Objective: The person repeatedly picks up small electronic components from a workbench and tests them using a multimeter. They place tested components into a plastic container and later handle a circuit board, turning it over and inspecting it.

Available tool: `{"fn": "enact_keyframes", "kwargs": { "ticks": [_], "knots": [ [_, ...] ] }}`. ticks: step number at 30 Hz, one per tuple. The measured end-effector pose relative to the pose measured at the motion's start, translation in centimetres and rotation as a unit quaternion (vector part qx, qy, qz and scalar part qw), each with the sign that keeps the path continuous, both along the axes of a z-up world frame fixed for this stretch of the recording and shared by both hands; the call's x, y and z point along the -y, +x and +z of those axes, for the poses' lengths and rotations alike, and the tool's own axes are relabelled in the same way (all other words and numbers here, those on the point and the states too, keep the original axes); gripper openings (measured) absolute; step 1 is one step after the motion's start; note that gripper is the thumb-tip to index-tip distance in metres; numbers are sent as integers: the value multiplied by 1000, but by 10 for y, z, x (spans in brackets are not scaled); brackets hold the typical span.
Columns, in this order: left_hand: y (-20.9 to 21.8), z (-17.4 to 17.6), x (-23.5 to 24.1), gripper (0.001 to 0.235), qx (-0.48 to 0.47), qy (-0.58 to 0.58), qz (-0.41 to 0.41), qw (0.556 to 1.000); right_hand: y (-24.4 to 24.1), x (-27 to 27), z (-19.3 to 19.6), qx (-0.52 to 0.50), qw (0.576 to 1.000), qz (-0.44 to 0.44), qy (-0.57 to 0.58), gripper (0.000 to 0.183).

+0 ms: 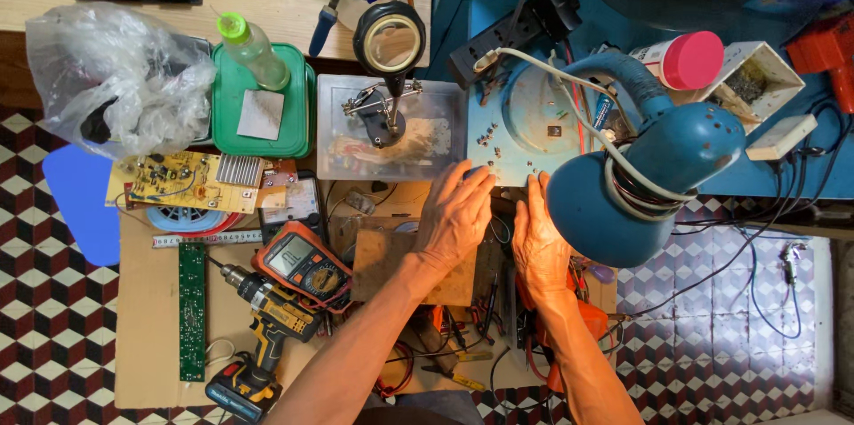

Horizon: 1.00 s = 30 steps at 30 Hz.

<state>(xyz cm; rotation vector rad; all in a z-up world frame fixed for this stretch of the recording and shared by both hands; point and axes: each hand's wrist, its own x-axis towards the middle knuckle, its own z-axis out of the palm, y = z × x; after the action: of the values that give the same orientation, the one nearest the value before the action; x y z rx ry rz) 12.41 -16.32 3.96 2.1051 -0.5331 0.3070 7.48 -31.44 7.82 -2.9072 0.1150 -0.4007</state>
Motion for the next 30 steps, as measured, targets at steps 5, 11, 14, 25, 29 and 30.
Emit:
{"fn": "enact_keyframes", "kwargs": {
  "ticks": [5,11,14,25,29,30],
  "knots": [
    [10,9,-1,36,29,31,-16,999,6,-9,5,-19,1000,6,-2,46],
    [20,5,11,46,12,40,-13,999,13,-11,2,-51,999,-2,1,53],
    [11,3,10,46,-9,42,-19,999,10,-12,0,-52,999,-3,15,53],
    [17,-7,13,44,23,45,-93,994,11,-10,-8,-45,998,32,28,60],
    [19,-8,9,41,29,38,-109,993,-3,-17,2,-31,996,36,80,60],
    [17,-9,7,38,16,29,-92,995,-12,-20,5,-23,996,31,82,60]
  ]
}}
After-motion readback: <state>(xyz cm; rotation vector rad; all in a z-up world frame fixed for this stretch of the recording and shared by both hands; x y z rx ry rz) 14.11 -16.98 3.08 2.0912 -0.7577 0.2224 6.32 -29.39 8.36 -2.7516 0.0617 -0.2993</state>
